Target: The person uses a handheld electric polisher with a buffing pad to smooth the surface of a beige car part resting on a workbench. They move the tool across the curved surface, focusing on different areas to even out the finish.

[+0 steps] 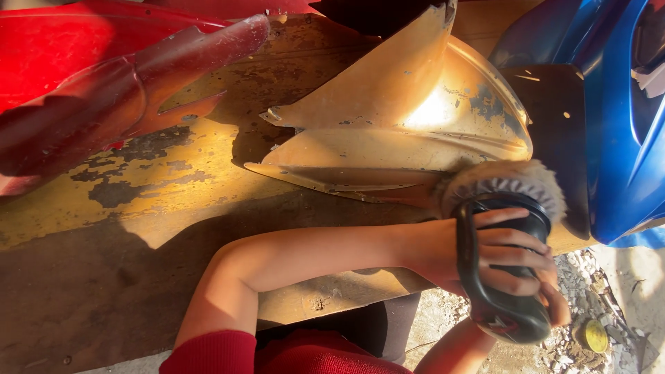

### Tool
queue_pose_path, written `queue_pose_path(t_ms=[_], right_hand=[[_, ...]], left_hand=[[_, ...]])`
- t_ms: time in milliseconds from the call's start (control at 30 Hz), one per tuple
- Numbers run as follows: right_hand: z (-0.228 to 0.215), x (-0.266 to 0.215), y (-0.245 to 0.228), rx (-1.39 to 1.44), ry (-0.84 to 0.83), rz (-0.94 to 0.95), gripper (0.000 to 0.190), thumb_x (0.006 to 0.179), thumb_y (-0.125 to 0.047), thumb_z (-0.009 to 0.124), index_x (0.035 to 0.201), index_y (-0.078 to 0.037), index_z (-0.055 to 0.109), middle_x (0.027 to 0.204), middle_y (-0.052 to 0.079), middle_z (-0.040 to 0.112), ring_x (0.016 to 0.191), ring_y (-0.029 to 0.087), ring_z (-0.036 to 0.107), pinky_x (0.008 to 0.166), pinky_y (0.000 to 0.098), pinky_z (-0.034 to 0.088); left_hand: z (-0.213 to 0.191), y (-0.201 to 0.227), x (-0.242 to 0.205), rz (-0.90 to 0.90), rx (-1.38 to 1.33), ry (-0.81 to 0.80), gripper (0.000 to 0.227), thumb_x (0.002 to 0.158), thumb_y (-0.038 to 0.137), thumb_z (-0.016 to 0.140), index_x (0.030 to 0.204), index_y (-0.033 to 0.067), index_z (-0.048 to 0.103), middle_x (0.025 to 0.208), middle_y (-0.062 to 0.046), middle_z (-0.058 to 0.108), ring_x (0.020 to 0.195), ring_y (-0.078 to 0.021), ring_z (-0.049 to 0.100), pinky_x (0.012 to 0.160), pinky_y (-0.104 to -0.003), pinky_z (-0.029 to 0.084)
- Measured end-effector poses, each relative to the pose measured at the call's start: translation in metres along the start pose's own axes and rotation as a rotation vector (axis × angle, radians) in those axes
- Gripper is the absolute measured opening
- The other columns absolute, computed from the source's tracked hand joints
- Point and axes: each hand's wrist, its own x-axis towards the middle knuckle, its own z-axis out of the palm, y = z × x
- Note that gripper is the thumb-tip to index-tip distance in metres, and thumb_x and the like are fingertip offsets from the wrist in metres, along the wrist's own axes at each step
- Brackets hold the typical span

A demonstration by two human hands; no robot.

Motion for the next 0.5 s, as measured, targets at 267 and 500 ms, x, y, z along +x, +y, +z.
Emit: queue_pose_path(t_ms=[267,500], right_hand=[[0.066,-0.024,-0.022,-1.136,-0.206,-0.524,0.067,0.103,-0.021,0.081,0.138,-0.007,0.025,0.138,0.019,0.061,0.132,0.031,0.064,0.119,0.0434,0.049],[0.108,-0.03,-0.025,-1.044,-0.2,-0.514,0.057,0.109,-0.024,0.077,0.134,-0.007,0.028,0.135,0.018,0.058,0.137,0.03,0.062,0.126,0.0513,0.048]], left_hand=[[0.009,0.013,-0.021,-0.07,-0.036,0.146,0.057,0.089,0.043,0.082,0.135,0.0267,0.052,0.152,0.002,0.048,0.145,-0.0188,0.045,0.124,-0.05,0.027],[-0.025,0.025,-0.032,-0.069,0.017,0.164,0.047,0.089,0.042,0.082,0.127,0.0271,0.058,0.148,0.002,0.051,0.145,-0.0208,0.046,0.124,-0.05,0.029]])
